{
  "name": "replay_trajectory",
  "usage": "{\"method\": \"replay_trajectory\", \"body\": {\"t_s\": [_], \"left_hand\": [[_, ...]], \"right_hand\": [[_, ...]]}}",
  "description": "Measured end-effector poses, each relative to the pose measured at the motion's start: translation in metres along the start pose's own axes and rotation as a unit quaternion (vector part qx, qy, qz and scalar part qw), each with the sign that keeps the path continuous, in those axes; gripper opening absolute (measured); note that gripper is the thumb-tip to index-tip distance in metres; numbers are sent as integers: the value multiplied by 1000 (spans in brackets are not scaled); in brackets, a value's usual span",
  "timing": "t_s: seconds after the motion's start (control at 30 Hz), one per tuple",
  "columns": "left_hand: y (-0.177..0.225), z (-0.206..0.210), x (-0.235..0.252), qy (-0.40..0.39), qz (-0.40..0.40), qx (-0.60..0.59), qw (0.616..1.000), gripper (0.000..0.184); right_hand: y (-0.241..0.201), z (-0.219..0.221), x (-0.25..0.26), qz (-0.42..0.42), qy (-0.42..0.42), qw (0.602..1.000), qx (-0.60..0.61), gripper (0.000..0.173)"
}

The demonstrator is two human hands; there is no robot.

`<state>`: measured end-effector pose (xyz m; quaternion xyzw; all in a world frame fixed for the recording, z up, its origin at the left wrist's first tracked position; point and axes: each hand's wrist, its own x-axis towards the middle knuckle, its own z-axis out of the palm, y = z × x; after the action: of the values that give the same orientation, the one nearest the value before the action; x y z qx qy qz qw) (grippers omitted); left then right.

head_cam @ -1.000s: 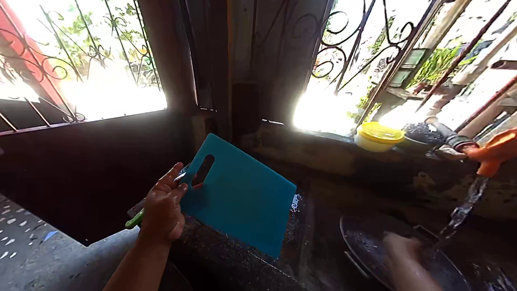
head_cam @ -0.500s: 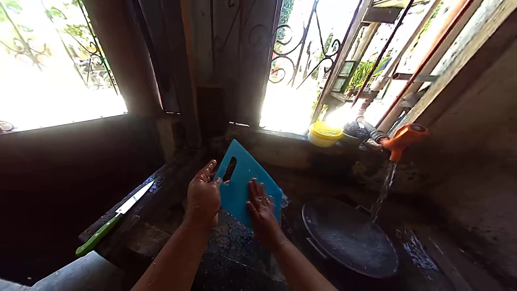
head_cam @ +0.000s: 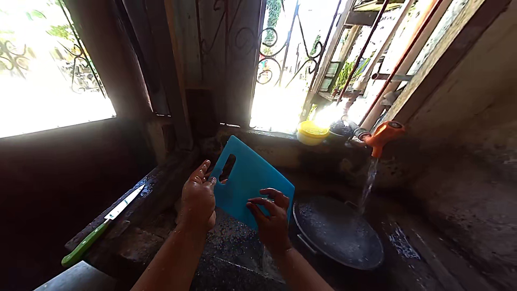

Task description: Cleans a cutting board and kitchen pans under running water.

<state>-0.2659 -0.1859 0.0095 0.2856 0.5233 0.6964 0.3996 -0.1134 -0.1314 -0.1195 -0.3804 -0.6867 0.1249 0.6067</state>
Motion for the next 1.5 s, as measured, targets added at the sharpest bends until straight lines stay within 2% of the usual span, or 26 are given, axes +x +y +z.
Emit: {"method": "replay_trajectory", "body": {"t_s": [0.1,0.13,0.23,0.3,0.37,0.5,0.63,0.8,0.93,0.97,1.03,1.1,1.17,1.23,1.27,1.33,1.37,1.4,1.43,1.5], "left_hand": [[-1,-2,-2,-8,-7,2,1000,48],[-4,-3,-5,-11,-2,20,1000,49],[-5,-6,-8,9,23,41,999,48],[-5,-8,-7,11,32,49,998,48],[-7,-8,-7,8,38,54,998,49],[-7,-7,-7,9,44,45,998,49],[-5,-3,-4,23,49,13,998,46],[-4,-3,-9,0,49,34,998,48],[0,-3,-18,-26,33,44,998,52],[-2,-4,-18,-24,35,40,998,53],[-5,-5,-19,-16,44,40,998,53],[-8,-5,-20,-10,50,38,998,52],[-11,-5,-20,-10,49,36,998,54],[-14,-4,-22,-13,44,41,998,53],[-13,-4,-22,-13,44,42,998,53],[-10,-9,-22,-8,37,27,999,53],[-13,-14,-22,3,36,18,999,52],[-14,-22,-19,18,41,14,999,51],[-15,-31,-17,33,54,17,998,51],[-13,-46,-12,67,80,19,994,51]], "right_hand": [[2,-3,16,-47,9,996,-80,16],[5,-6,23,-40,24,992,-119,18],[11,-20,44,84,61,983,-151,26],[7,-25,48,110,66,983,-134,27],[-3,-26,42,65,48,992,-99,27],[-12,-14,18,-23,-14,998,-48,14],[-8,-5,5,-11,-24,998,-58,12],[-10,-3,9,-43,-12,996,-72,9],[-12,0,15,-76,-26,984,-158,12],[-11,-1,19,-71,-31,979,-187,13],[-8,-8,33,7,-30,979,-201,20],[-9,-16,45,64,23,987,-145,28],[-29,-13,39,16,43,999,-19,29],[-51,-2,18,-63,-40,990,123,26],[-53,5,9,-96,-90,981,145,23],[-25,7,3,-126,-154,977,73,21],[-3,0,4,-86,-160,983,6,25],[22,-12,10,3,-170,985,-44,36],[49,-29,19,90,-154,980,-84,40],[85,-72,42,257,-39,959,-116,43]]}}
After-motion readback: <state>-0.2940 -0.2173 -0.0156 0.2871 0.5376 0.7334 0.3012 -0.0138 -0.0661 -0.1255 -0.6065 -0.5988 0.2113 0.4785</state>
